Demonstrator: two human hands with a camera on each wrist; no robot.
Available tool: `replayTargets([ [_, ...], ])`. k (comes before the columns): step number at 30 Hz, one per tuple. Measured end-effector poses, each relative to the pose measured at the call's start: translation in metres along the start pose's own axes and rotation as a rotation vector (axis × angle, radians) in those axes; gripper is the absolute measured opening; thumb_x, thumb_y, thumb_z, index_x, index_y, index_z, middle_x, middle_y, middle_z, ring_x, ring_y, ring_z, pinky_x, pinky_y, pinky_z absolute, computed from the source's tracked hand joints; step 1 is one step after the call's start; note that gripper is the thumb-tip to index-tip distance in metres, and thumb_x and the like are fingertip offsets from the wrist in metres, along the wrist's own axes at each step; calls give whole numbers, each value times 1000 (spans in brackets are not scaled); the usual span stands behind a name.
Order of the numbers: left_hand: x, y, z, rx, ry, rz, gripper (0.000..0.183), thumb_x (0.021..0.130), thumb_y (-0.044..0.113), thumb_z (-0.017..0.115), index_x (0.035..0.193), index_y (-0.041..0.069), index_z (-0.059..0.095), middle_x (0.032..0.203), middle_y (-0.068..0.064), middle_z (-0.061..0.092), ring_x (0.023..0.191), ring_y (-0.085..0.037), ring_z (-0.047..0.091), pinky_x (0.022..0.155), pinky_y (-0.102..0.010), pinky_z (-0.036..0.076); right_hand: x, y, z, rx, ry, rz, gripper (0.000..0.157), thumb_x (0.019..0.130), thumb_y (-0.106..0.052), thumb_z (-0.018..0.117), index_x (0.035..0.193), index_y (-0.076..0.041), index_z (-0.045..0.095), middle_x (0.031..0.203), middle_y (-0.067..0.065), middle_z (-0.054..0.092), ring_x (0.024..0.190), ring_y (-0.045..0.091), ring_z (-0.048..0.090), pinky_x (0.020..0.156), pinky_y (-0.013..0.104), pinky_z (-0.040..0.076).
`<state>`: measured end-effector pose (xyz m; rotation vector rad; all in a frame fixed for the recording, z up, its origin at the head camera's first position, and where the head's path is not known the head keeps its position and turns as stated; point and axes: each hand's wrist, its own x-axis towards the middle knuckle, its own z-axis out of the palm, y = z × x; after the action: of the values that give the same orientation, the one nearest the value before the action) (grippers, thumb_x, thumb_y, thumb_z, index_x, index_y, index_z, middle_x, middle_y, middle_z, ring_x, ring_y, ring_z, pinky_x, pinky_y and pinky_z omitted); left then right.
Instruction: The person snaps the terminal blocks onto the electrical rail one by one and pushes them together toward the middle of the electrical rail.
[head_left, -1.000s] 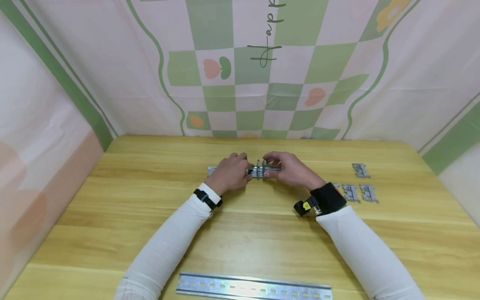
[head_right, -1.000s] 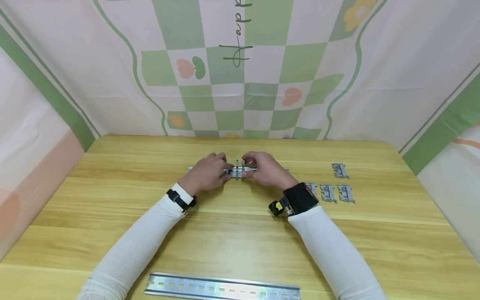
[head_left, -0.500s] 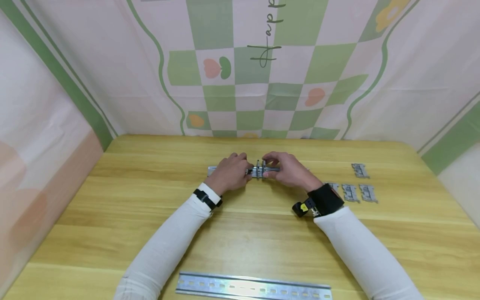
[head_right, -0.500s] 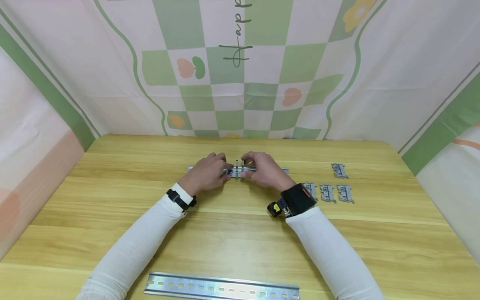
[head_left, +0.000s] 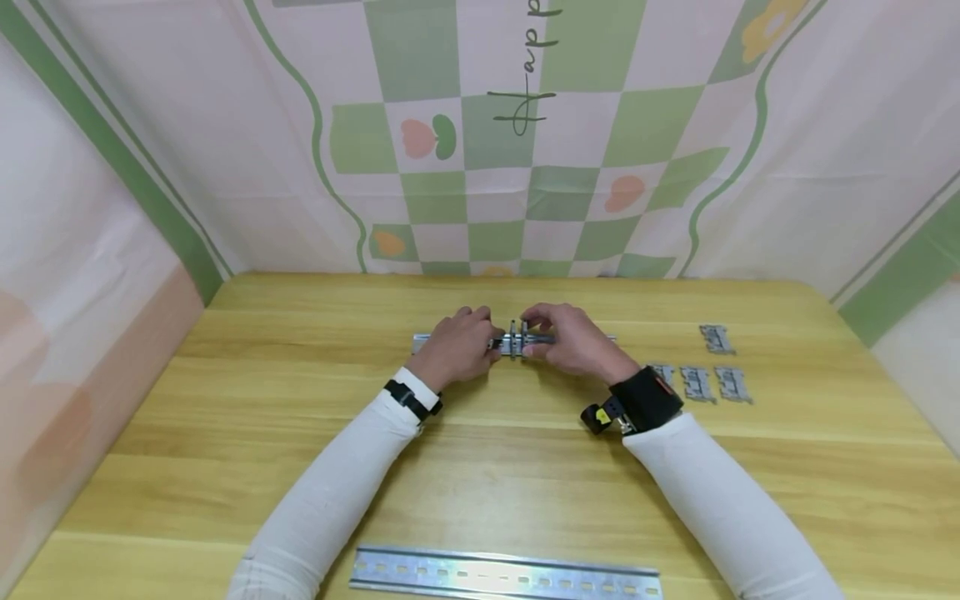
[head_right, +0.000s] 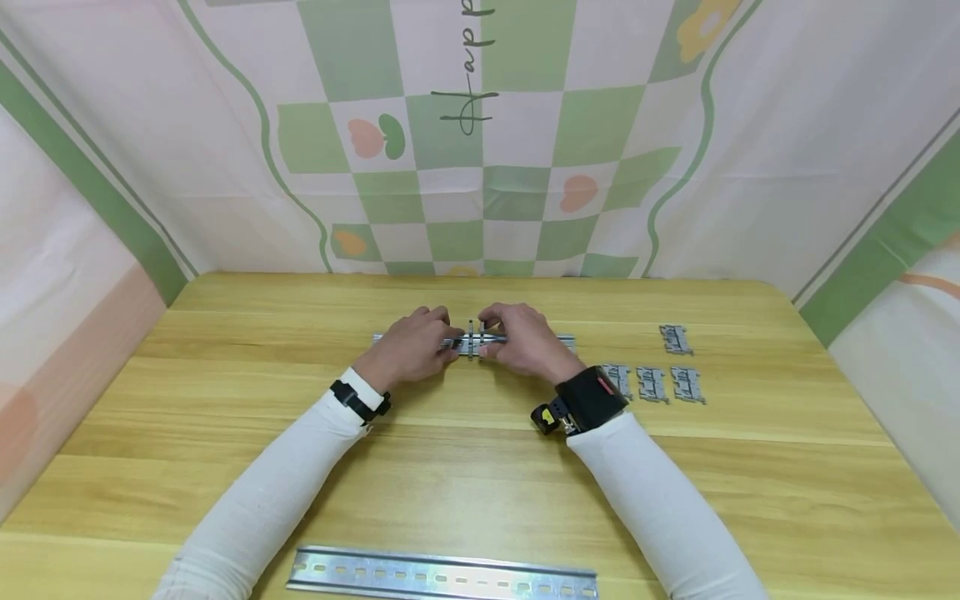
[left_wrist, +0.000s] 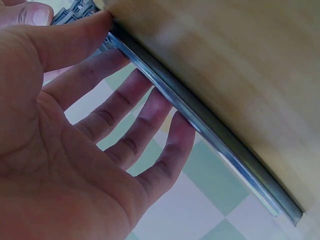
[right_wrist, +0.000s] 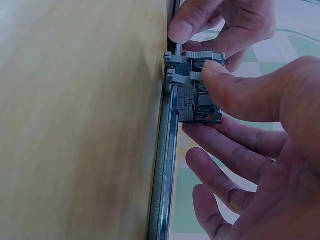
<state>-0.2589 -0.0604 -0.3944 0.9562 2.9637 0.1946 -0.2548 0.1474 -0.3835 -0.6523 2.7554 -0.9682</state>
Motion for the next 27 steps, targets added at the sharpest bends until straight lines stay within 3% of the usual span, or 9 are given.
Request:
replayTargets([
  [11, 0, -1, 2, -3, 6, -5, 17, 98, 27, 67, 106, 16, 77, 101, -4, 57, 88, -22, 52, 68, -34, 50, 2, 2, 3, -33, -3, 8, 48, 92, -8, 76, 135, 1, 58, 127, 19, 63, 115, 37, 60, 96, 53, 50],
  [27, 1, 0, 1, 9, -10, -16, 20, 99, 28, 66, 111, 17, 76, 104, -3, 58, 90, -22, 53, 72, -36, 52, 3, 0, 8, 25, 24, -5, 47, 91, -9, 77, 133, 0, 60, 125, 18, 66, 114, 35, 62, 97, 52, 49],
])
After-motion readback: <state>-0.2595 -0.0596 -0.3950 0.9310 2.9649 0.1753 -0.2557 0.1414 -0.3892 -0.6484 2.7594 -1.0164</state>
